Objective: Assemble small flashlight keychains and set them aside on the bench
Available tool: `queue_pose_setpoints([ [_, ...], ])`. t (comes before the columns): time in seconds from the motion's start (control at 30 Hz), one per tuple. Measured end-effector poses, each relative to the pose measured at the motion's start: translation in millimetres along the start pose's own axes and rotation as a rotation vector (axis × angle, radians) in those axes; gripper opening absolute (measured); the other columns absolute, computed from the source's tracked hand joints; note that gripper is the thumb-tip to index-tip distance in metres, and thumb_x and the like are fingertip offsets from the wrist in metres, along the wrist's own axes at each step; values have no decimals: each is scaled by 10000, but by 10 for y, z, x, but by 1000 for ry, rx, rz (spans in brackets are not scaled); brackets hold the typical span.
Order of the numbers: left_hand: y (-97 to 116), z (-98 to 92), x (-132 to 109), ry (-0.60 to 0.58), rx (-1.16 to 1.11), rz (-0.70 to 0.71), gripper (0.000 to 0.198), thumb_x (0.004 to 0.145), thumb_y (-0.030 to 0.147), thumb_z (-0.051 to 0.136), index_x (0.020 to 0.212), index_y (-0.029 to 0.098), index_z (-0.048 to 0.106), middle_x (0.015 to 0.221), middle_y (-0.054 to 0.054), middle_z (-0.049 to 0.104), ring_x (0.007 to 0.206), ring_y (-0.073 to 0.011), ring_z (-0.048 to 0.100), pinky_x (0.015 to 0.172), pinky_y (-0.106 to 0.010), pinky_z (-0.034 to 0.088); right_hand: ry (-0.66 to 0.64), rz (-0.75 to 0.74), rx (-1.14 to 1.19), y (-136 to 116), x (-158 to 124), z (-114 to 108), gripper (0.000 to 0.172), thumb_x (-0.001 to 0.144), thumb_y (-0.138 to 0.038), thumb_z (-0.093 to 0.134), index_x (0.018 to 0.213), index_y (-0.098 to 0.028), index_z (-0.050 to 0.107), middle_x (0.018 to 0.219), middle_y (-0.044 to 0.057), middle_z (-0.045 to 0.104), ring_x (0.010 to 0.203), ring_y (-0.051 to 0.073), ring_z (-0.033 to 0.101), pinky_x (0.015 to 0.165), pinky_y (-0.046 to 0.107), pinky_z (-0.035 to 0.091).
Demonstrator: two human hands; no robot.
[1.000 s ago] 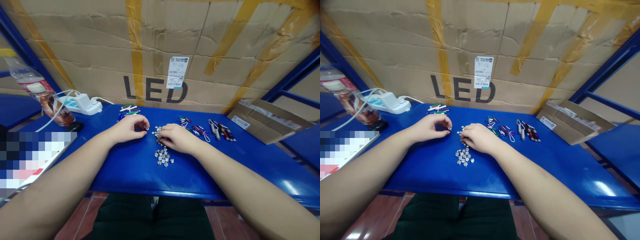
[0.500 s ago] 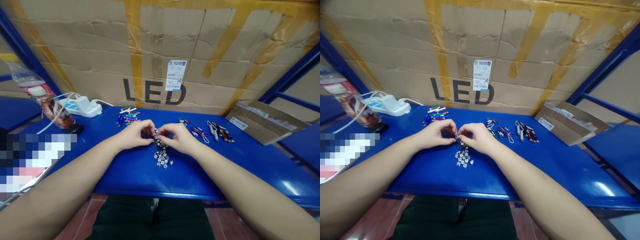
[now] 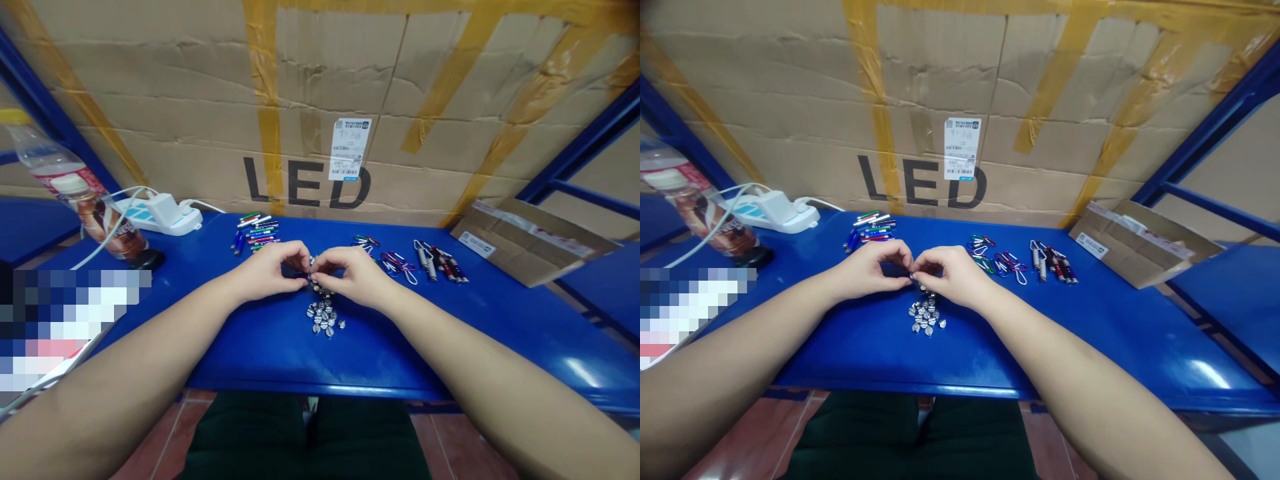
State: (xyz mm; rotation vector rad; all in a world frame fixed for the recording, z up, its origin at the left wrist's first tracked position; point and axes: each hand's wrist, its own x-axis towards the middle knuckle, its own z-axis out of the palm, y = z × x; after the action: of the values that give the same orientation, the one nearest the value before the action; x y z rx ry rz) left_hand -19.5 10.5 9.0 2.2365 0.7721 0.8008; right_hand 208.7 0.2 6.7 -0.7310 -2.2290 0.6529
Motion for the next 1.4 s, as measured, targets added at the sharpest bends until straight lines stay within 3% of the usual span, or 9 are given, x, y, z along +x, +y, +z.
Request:
queue_pose_setpoints([
  [0.23, -22, -15, -19, 8, -34, -20, 160, 804, 180, 736, 931, 180, 638, 947, -28, 734, 881, -173, 726, 862, -332, 608, -4, 47, -291, 35, -54, -320, 103, 908, -170, 645, 921, -184, 747, 879, 45, 767, 786, 176, 692, 761, 308, 517],
  [0.33, -2, -25, -16, 9, 30, -20, 132, 813, 194, 734, 926, 173, 670, 960, -42, 736, 861, -171, 717, 842, -329, 613, -124, 112, -525, 143, -133, -570, 132, 889, -140, 647, 916, -185, 768, 919, 77, 768, 849, 221, 689, 809, 362, 512],
  [0.47, -8, -24, -13, 3, 53, -10, 130, 832, 203, 716, 955, 171, 686, 996, -53, 732, 880, -173, 717, 858, -335, 620, -252, 205, -571, 242, -207, -728, 89, 870, -194, 716, 918, -209, 790, 930, 67, 779, 872, 232, 699, 786, 356, 512],
  [0.63, -43, -5, -26, 8, 19, -13, 185, 893, 227, 668, 1068, 173, 697, 1120, -89, 710, 1013, -201, 716, 912, -363, 622, -326, 229, -507, 219, -185, -637, 120, 827, -114, 725, 841, -219, 781, 843, 26, 779, 728, 177, 678, 692, 313, 492],
  [0.83, 18, 42, -24, -13, -26, -54, 277, 956, 265, 616, 1208, 180, 695, 1172, -113, 704, 1040, -216, 708, 846, -341, 638, 17, 211, 17, 53, -126, -400, 142, 927, -314, 676, 931, -183, 729, 803, 32, 753, 693, 162, 680, 671, 303, 539],
  [0.9, 42, 59, -21, -20, -83, -79, 297, 958, 261, 615, 1235, 176, 681, 1152, -109, 715, 976, -199, 716, 806, -322, 643, 58, 181, 95, -5, -110, -313, 145, 924, -320, 678, 926, -182, 723, 803, 32, 753, 698, 162, 685, 685, 307, 553],
  [1.03, 51, 78, -16, -34, -170, -117, 296, 945, 267, 643, 1220, 162, 679, 1086, -95, 733, 811, -157, 713, 760, -309, 640, 58, 74, -12, -36, -85, -210, 89, 927, -256, 671, 927, -194, 735, 856, 35, 768, 760, 163, 702, 727, 300, 549],
  [1.23, -15, 91, 11, 0, -260, -153, 292, 916, 301, 684, 1162, 144, 696, 1067, -103, 761, 918, -189, 721, 835, -342, 620, 66, -95, -142, 20, -72, -192, 87, 935, -192, 662, 917, -198, 746, 900, 57, 770, 822, 178, 710, 784, 318, 552],
  [1.4, -42, 90, 27, -22, -226, -179, 312, 916, 376, 687, 1123, 144, 706, 959, -77, 765, 825, -180, 706, 787, -330, 596, 55, -148, -127, 19, -76, -164, 92, 945, -187, 656, 944, -207, 745, 950, 69, 764, 864, 184, 711, 832, 344, 572],
])
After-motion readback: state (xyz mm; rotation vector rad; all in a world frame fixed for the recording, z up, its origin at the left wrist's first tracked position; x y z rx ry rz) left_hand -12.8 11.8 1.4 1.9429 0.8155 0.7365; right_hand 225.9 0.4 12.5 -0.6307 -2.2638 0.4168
